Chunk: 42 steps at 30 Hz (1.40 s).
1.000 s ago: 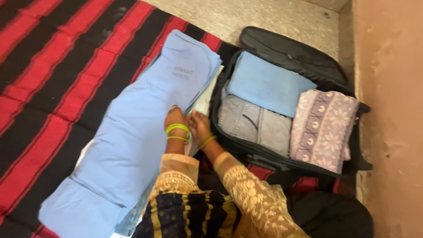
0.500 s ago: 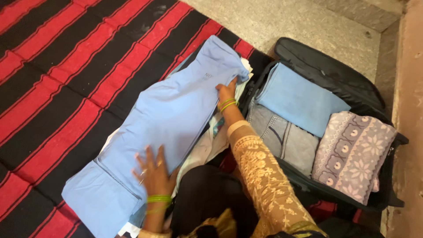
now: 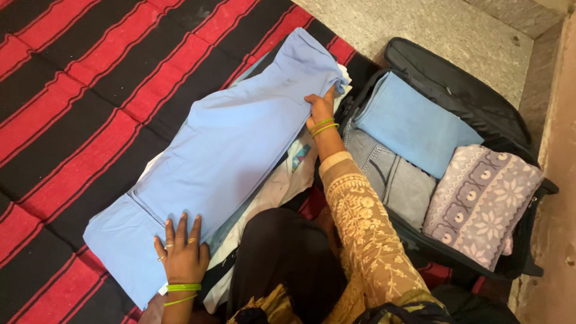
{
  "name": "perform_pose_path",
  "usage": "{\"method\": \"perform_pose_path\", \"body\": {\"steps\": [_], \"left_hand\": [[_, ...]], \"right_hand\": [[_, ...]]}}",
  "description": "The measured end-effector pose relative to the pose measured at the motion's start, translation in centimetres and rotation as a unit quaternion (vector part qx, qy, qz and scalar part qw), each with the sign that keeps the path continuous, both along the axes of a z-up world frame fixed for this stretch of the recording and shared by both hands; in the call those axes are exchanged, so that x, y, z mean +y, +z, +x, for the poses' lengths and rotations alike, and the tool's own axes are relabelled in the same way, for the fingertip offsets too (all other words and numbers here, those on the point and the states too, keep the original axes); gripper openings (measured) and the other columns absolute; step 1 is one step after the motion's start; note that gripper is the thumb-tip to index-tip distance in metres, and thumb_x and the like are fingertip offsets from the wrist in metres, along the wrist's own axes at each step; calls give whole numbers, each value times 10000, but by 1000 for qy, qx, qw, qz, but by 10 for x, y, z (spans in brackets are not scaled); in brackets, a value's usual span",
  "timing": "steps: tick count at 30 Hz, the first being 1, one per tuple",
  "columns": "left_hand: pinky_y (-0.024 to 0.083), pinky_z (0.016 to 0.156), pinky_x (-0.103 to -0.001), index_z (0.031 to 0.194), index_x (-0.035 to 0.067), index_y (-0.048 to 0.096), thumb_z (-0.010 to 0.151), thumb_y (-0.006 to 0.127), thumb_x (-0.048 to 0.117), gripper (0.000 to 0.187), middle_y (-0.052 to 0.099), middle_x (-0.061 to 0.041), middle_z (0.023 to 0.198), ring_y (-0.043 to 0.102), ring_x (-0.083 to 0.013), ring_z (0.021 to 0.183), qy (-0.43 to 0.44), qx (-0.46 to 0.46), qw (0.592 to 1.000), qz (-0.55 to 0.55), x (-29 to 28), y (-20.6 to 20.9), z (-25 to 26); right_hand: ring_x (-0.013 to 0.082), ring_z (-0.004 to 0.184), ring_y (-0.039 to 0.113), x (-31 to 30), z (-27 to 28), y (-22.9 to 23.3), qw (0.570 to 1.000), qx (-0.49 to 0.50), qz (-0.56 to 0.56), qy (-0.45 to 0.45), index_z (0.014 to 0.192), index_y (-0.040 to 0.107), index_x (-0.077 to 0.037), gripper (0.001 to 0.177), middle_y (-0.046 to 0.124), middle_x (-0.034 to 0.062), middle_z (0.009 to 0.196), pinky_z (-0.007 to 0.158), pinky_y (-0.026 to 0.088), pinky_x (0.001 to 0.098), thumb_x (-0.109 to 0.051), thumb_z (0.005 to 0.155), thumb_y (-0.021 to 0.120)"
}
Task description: The person folds several pieces of clothing and places them into an open suitcase on the floor.
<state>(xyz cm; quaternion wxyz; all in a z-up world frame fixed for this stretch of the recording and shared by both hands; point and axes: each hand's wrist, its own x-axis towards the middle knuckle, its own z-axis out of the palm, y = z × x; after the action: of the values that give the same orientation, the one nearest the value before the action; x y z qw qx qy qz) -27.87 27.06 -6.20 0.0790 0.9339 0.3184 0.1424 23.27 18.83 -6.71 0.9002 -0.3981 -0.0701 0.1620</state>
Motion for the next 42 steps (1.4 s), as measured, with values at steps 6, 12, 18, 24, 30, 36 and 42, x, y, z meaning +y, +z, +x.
{"method": "perform_pose_path", "body": {"steps": [6, 12, 18, 24, 30, 36, 42], "left_hand": [[379, 1167, -534, 1493, 166, 506, 663, 644, 7, 856, 462, -178, 1553, 423, -427, 1452, -38, -51, 998, -2, 18, 2, -31], [536, 672, -361, 1386, 277, 724, 734, 562, -133, 787, 756, -148, 1092, 681, -255, 639, 98, -85, 986, -106, 54, 47, -63], [446, 666, -197, 1312, 235, 722, 934, 504, -100, 551, 752, -92, 942, 602, -50, 681, 12, -172, 962, -212, 55, 190, -21], [499, 736, -290, 1406, 166, 624, 941, 559, 10, 495, 651, -166, 1132, 608, -186, 875, -213, -182, 946, -161, -52, 211, 92], [563, 785, -456, 1536, 131, 468, 929, 621, 127, 626, 494, -305, 1390, 594, -420, 1096, -418, -110, 895, -110, -301, 192, 233], [389, 1027, -653, 1595, 167, 228, 770, 813, 398, 1038, 239, -392, 1542, 321, -620, 1346, -473, 150, 841, -215, -397, 187, 291], [328, 1046, -678, 1478, 137, 453, 838, 755, 394, 753, 437, -244, 1496, 397, -534, 1352, -535, -57, 830, -150, -356, 133, 245]], "right_hand": [[373, 1239, 571, -12, -4, 29, 1000, 1, -28, -14, 1620, 103, -206, 1058, 485, 152, 1437, 990, 557, 495, 207, 722, 480], [358, 1176, 577, -4, -4, 71, 999, -20, -27, 9, 1639, 136, -189, 1046, 490, 181, 1436, 928, 559, 456, 194, 737, 500], [294, 1011, 621, -25, 71, 164, 993, -106, -49, -3, 1561, 270, -193, 973, 538, 126, 1253, 866, 601, 476, 190, 707, 536], [311, 891, 656, -159, 210, 226, 986, -159, -25, -37, 1362, 461, -114, 633, 587, 143, 1077, 819, 604, 514, 110, 781, 576], [296, 894, 643, -415, 242, 270, 946, -82, -137, -282, 1327, 476, -162, 489, 602, 112, 1106, 798, 582, 503, -70, 861, 589], [281, 898, 630, -561, 139, 239, 950, -50, -120, -285, 1293, 491, -209, 372, 617, 82, 1134, 776, 560, 492, -251, 941, 602], [307, 1234, 670, -582, -87, 170, 991, -76, -16, -108, 1305, 609, -165, 299, 681, 109, 1332, 1006, 573, 470, -307, 1043, 631]]}}
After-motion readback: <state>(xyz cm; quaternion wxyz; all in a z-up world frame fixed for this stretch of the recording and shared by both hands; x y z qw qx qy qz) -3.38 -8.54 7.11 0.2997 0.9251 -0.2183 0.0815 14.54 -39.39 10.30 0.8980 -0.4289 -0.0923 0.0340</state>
